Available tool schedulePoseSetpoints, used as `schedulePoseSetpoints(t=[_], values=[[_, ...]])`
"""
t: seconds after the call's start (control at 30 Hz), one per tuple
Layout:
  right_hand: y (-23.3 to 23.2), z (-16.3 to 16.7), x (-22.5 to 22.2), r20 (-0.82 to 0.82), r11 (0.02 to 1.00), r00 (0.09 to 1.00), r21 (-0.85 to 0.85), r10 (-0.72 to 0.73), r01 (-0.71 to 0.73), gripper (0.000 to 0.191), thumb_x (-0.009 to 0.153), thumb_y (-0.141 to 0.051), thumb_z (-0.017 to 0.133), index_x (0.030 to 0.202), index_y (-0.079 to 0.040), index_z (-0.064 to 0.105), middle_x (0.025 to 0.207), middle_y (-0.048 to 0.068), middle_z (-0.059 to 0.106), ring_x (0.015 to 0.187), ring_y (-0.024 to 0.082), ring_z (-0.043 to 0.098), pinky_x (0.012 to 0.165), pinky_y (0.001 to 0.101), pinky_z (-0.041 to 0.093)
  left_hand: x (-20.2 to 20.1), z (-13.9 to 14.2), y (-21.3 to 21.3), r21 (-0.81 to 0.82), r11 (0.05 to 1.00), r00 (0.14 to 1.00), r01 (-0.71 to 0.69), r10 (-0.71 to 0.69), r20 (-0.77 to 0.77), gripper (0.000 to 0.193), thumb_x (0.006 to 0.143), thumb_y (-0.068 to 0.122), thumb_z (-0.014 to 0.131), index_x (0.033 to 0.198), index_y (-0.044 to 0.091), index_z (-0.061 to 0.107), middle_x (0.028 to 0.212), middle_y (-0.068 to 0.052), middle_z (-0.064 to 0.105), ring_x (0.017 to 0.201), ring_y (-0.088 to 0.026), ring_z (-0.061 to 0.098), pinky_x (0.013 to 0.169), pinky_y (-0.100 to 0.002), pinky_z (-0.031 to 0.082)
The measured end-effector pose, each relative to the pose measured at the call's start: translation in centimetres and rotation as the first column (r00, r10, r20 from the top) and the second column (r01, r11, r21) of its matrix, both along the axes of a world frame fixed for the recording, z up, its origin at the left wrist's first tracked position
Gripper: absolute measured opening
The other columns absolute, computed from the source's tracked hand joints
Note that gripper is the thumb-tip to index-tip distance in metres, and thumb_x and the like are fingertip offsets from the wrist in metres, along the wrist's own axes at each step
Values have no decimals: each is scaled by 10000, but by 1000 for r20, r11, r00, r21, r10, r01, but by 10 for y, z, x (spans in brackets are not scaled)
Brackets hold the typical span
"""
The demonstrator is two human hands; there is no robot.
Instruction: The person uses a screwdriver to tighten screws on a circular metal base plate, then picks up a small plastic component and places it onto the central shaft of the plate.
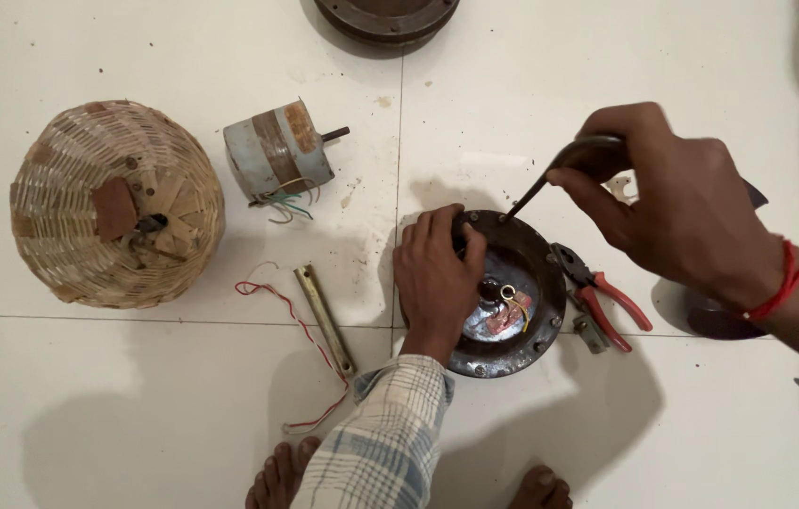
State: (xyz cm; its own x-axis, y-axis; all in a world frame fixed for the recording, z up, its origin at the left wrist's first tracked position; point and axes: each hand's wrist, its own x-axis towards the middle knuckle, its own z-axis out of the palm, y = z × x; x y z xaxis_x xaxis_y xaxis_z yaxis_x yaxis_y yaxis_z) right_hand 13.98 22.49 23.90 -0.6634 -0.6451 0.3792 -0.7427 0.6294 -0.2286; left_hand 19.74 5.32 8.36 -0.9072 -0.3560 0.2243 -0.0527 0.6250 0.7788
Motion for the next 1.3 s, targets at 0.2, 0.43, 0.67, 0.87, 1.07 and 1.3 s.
schedulePoseSetpoints(t=[0.2, 0.43, 0.67, 0.87, 1.07, 1.3], values=[[-8, 1, 14, -288, 997, 958, 74, 12, 10, 386, 974, -10, 793, 1245, -56, 522, 887, 87, 751, 798, 207, 767, 642, 307, 572, 1, 0, -1, 4, 1000, 999, 5, -5, 32, 265, 926, 232, 622, 1133, 87, 703, 1090, -97, 717, 1050, -323, 651, 904, -484, 472], [-23, 24, 29, -179, 965, 980, 231, -84, 124, 530, 913, -88, 774, 1334, 36, 476, 1122, 184, 678, 689, 283, 701, 591, 394, 559, 3, 0, 0, 12, 1000, 1000, -9, 9, 23, 271, 923, 227, 627, 1139, 81, 700, 1092, -101, 716, 1041, -322, 652, 904, -479, 478], [-23, 36, 30, -118, 977, 993, 212, 25, 1, 483, 884, 6, 678, 1300, 2, 433, 1471, 222, 526, 886, 387, 686, 711, 462, 556, 4, -1, 1, -15, 1000, 1000, -15, 15, 19, 271, 925, 227, 625, 1139, 77, 699, 1095, -106, 713, 1045, -324, 650, 898, -476, 478], [-19, 28, 29, 26, 967, 994, 237, -102, 93, 489, 931, -44, 703, 1344, -40, 441, 1231, 175, 666, 786, 366, 681, 651, 469, 531, 5, -1, 1, 12, 1000, 999, -10, 9, 47, 269, 924, 224, 622, 1139, 83, 699, 1090, -98, 718, 1048, -316, 651, 905, -476, 471], [-16, 24, 28, 13, 973, 997, 221, -76, 72, 503, 935, -43, 683, 1357, -18, 411, 1146, 164, 719, 864, 357, 718, 694, 458, 558, 4, -1, 0, 9, 1000, 1000, -18, 18, 22, 272, 929, 228, 627, 1145, 79, 698, 1093, -100, 715, 1048, -316, 651, 916, -471, 475], [-13, 25, 25, -42, 966, 998, 254, -46, 55, 518, 931, -73, 722, 1361, -6, 442, 1087, 132, 745, 927, 307, 750, 674, 393, 578, 5, -1, -1, 9, 1000, 1000, -21, 20, 23, 271, 924, 226, 627, 1142, 85, 704, 1079, -99, 714, 1036, -319, 649, 900, -473, 475]])
